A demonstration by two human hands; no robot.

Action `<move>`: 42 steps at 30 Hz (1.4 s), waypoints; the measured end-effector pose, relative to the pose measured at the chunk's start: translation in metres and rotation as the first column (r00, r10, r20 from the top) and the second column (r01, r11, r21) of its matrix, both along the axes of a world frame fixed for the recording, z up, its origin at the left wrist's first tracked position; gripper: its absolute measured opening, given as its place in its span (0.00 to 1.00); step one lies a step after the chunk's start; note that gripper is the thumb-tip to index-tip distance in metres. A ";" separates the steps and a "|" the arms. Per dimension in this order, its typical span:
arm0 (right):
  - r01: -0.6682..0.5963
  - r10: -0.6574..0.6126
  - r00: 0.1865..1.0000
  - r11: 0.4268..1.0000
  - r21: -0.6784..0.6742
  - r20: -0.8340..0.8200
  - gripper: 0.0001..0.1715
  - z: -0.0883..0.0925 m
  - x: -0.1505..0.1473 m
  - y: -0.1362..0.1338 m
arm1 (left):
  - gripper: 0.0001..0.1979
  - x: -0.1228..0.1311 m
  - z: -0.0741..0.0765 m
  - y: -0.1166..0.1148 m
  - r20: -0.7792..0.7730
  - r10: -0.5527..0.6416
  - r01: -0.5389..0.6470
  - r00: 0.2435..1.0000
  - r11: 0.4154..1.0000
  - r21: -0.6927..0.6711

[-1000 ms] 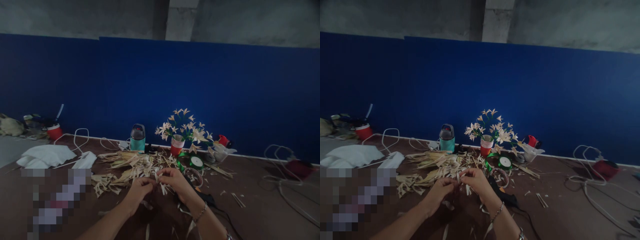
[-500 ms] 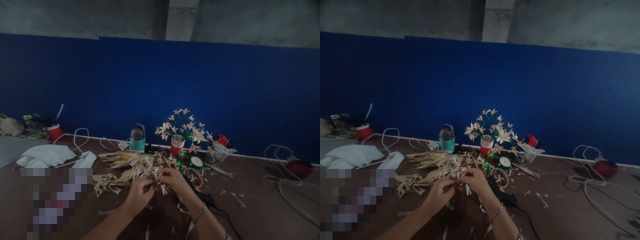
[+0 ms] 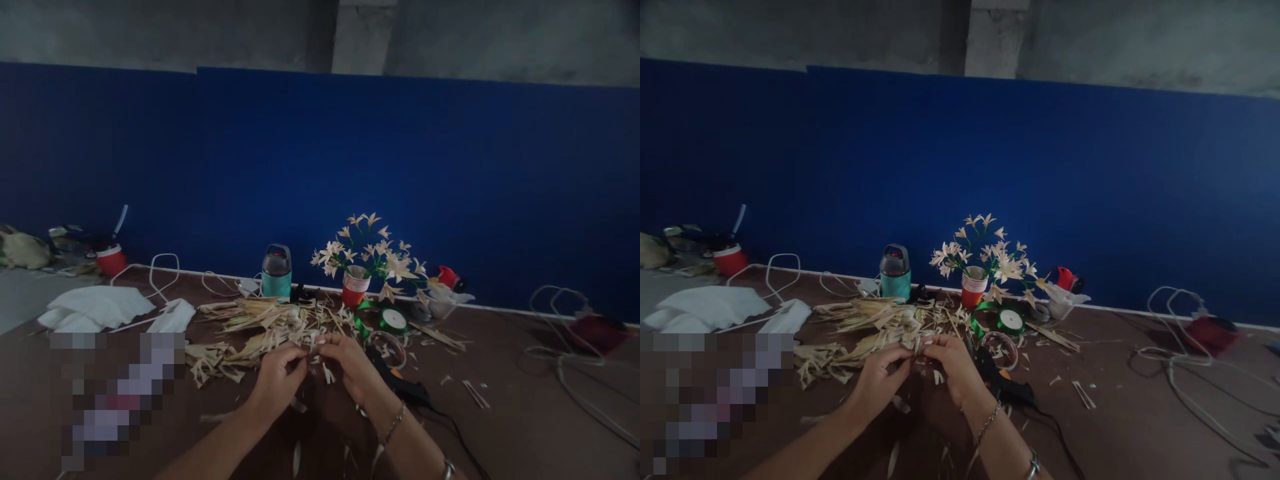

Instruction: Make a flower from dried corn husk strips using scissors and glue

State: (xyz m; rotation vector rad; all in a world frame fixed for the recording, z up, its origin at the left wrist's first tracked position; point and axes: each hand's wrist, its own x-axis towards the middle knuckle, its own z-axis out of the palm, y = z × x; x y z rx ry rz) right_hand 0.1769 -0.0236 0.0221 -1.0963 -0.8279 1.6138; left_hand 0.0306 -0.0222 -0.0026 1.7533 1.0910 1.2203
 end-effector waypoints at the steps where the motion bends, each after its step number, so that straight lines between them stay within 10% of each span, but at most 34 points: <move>1: -0.005 0.005 1.000 1.000 0.001 0.000 0.10 0.000 0.000 0.000 | 0.08 0.000 0.000 0.001 -0.004 0.003 -0.003 1.000 1.000 0.003; 18: 0.045 -0.046 0.999 0.998 0.031 0.029 0.11 0.000 -0.003 -0.001 | 0.10 0.000 -0.007 0.002 -0.087 0.039 -0.026 0.995 0.989 0.148; 23: -0.046 0.016 0.952 0.995 0.090 0.307 0.13 0.001 0.002 0.000 | 0.09 -0.005 -0.006 0.010 -0.087 0.167 -0.151 0.982 0.975 0.162; 27: -0.393 0.202 0.683 0.912 0.120 0.702 0.07 0.008 0.005 -0.012 | 0.10 -0.008 -0.006 0.015 -0.102 0.248 -0.231 0.963 0.960 0.157; 33: -0.827 0.179 0.162 0.561 0.035 0.971 0.16 0.011 -0.013 -0.050 | 0.10 -0.007 -0.007 0.013 -0.106 0.223 -0.212 0.969 0.972 0.103; 42: -0.827 0.021 -0.007 0.562 -0.017 1.000 0.13 0.004 -0.025 -0.056 | 0.11 -0.005 -0.004 0.011 -0.126 0.218 -0.210 0.968 0.975 0.075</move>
